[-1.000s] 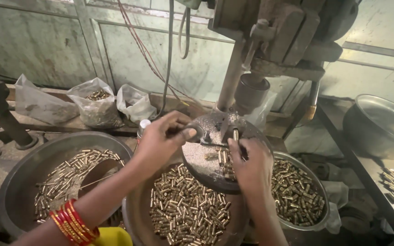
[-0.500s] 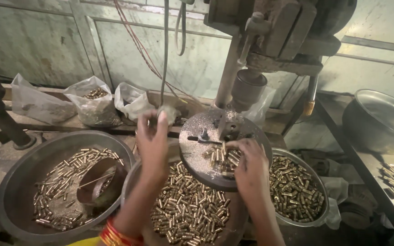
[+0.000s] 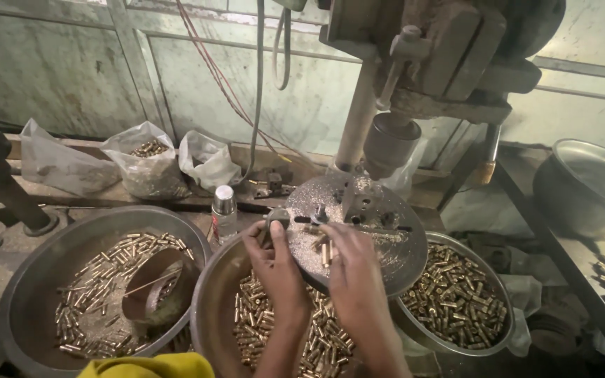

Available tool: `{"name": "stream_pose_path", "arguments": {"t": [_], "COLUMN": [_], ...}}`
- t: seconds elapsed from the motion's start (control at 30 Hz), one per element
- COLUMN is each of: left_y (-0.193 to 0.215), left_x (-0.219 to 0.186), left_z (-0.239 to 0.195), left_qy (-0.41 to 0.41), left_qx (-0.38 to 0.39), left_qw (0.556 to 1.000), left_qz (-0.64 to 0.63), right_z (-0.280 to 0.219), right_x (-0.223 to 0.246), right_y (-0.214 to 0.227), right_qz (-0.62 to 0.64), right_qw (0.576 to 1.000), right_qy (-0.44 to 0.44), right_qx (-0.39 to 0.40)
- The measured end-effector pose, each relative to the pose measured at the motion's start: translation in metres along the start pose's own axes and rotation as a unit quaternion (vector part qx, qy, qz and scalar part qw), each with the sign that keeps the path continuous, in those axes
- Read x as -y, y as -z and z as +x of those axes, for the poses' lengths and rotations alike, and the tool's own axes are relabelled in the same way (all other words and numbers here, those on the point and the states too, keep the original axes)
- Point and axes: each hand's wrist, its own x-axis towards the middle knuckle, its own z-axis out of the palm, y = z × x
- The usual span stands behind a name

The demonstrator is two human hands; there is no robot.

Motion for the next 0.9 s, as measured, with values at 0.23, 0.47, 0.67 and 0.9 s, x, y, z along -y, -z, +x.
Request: {"name": "stream_pose_path", "arguments": {"t": [0.23,0.47,0.67,0.9], "left_y": [0.002,0.0,0.011,0.075], "left_x": [0.009,-0.001,0.002,0.11], "left_z": [0.009,0.008,0.031,0.063], "left_qy": [-0.013,0.033,0.094,0.073], "left_qx": [0.011,-0.003,0.009,0.202], "left_qw": [0.995,0.998,0.995,0.963], "left_qz": [-0.096,-0.058,-0.022,-0.166], "right_z": [0.006,0.004,0.008,0.018], "right_x": [-0.005,0.014,0.018,0.039], "right_y": [-0.014,-0.018,-0.048,-0.077], "right_qz": [-0.015,-0.012,0.03,0.016], "right_qw": [0.996,0.99,0.993,0.996], "right_qy": [-0.068,-0.125,-0.063,0.03], "right_qx": [0.049,0.068,0.091,0.079]}}
